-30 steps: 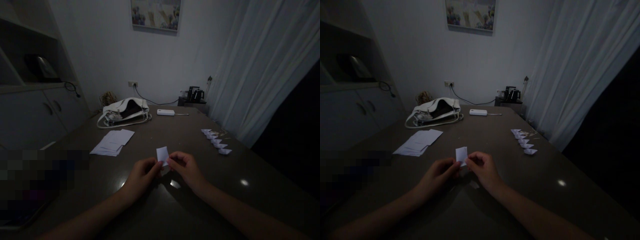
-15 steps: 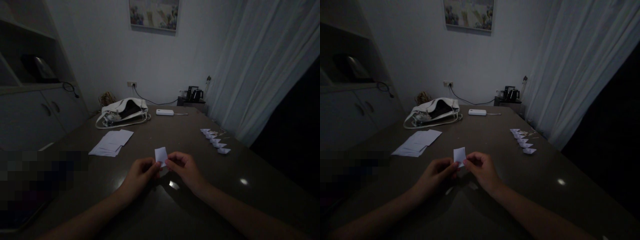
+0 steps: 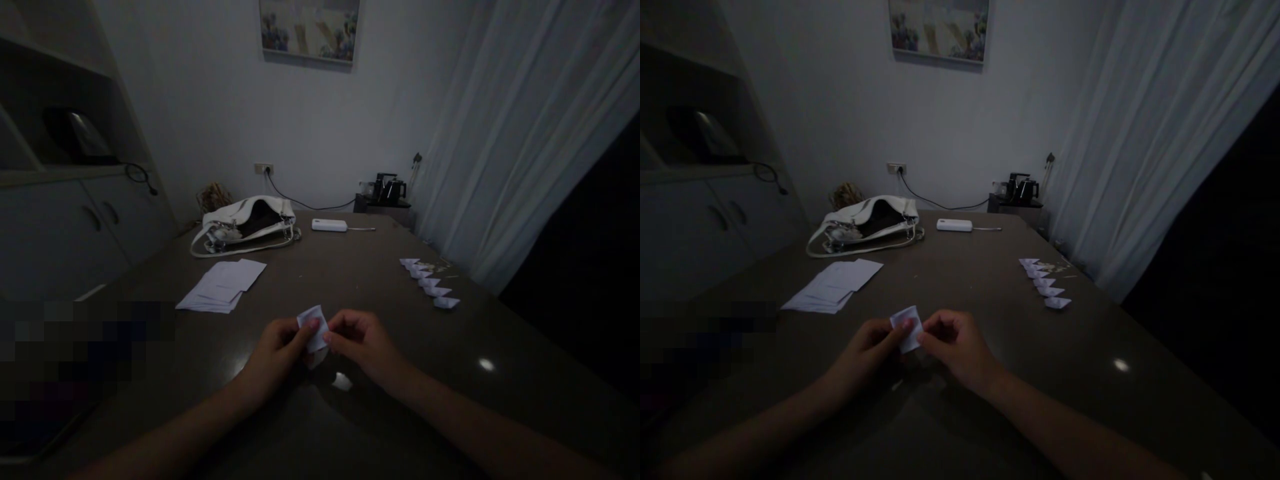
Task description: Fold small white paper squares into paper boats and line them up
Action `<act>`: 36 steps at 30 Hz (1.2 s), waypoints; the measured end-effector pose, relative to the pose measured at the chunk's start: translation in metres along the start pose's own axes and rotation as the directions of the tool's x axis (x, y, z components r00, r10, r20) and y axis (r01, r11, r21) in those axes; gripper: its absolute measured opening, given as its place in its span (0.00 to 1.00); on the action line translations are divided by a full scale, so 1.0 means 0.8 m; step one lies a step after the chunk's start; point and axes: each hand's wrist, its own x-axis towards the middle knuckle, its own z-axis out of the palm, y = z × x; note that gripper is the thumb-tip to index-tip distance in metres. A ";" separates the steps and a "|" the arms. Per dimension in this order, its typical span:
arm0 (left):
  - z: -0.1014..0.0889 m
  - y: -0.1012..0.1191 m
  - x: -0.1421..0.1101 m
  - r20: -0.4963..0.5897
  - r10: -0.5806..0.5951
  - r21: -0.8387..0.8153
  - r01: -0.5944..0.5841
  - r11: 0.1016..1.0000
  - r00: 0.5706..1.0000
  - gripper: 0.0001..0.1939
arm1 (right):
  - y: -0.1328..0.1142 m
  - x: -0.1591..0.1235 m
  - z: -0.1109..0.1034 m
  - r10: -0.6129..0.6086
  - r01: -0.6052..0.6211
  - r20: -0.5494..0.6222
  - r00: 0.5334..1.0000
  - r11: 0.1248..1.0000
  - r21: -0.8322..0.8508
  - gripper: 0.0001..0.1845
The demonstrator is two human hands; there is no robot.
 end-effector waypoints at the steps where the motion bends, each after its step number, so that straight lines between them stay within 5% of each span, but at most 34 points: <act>1: 0.000 0.001 0.000 0.002 -0.004 -0.005 0.004 1.000 1.000 0.27 | 0.000 0.000 0.000 0.003 -0.003 0.001 1.000 1.000 0.010 0.12; 7: 0.001 0.007 -0.004 -0.052 -0.081 0.026 0.082 0.996 0.995 0.29 | 0.000 -0.001 0.001 0.056 -0.057 0.035 0.998 0.998 0.032 0.13; 13: 0.001 0.008 -0.006 -0.063 -0.036 0.042 0.039 0.998 0.997 0.28 | -0.005 -0.002 0.000 0.092 -0.094 0.023 0.995 0.994 0.054 0.14; 21: 0.001 0.006 -0.004 0.061 -0.012 0.167 0.002 0.986 0.998 0.28 | -0.002 0.001 -0.001 0.092 -0.086 -0.079 0.993 0.993 0.081 0.12; 36: 0.003 0.006 -0.005 0.079 -0.022 0.226 0.004 0.974 0.997 0.25 | -0.004 0.000 0.000 0.087 -0.081 -0.157 0.984 0.996 0.040 0.09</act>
